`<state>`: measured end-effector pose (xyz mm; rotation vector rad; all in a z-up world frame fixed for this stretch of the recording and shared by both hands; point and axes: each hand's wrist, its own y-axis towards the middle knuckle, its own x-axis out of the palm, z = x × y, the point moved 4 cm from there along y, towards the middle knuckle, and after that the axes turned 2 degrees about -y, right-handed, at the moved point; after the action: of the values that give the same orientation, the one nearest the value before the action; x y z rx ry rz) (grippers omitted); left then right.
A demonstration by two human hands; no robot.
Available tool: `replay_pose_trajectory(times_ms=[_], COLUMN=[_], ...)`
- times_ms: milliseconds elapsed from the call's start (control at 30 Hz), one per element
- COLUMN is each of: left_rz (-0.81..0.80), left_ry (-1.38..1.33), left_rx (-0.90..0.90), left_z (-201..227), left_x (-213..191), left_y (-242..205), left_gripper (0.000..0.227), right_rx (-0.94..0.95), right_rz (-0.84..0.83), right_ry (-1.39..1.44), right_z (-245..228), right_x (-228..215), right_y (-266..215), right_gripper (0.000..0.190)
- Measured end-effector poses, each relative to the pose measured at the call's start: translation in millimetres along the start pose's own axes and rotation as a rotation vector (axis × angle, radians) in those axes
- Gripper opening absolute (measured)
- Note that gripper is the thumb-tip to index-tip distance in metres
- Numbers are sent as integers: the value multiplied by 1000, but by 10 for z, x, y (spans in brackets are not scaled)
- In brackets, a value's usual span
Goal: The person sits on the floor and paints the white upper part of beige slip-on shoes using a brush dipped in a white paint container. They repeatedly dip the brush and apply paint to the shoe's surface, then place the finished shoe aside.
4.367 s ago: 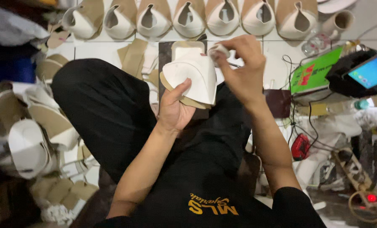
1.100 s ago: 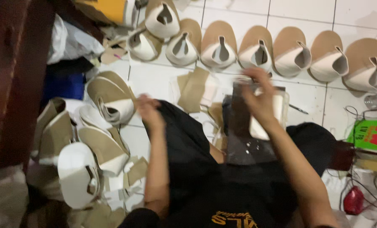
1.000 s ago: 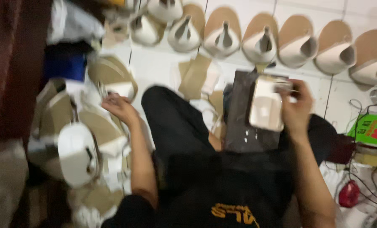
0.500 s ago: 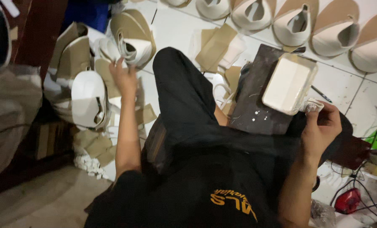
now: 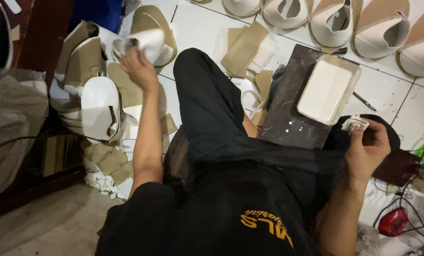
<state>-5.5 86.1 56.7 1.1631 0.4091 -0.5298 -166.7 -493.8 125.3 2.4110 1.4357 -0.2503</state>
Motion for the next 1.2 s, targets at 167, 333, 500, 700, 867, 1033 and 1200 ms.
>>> replay_pose_trajectory(times_ms=[167, 333, 500, 700, 867, 1033, 1200], left_rz=[-45, -862, -828, -186, -314, -638, -638], left_ry=[-271, -509, -682, -582, -317, -917, -815], left_rx=[87, 218, 120, -165, -610, -1392, -1404], left_z=[908, 1847, 1988, 1500, 1628, 1962, 926], left_x=[-911, -1141, -1357, -1141, -1235, -1222, -892], left_y=[497, -189, -322, -698, -397, -343, -1014], left_gripper=[27, 21, 14, 35, 102, 113, 96], right_rx=[-25, -80, -113, -392, -543, -601, -585], right_rz=[8, 22, -118, -153, -190, -243, -278], right_ry=[-39, -117, -248, -693, -1017, -1136, -1072], right_z=[-55, 243, -187, -65, 165, 253, 210], right_x=[-17, 16, 372, 626, 785, 880, 844], right_y=[82, 270, 420, 667, 746, 781, 725], right_gripper=[6, 11, 23, 18, 20, 18, 14])
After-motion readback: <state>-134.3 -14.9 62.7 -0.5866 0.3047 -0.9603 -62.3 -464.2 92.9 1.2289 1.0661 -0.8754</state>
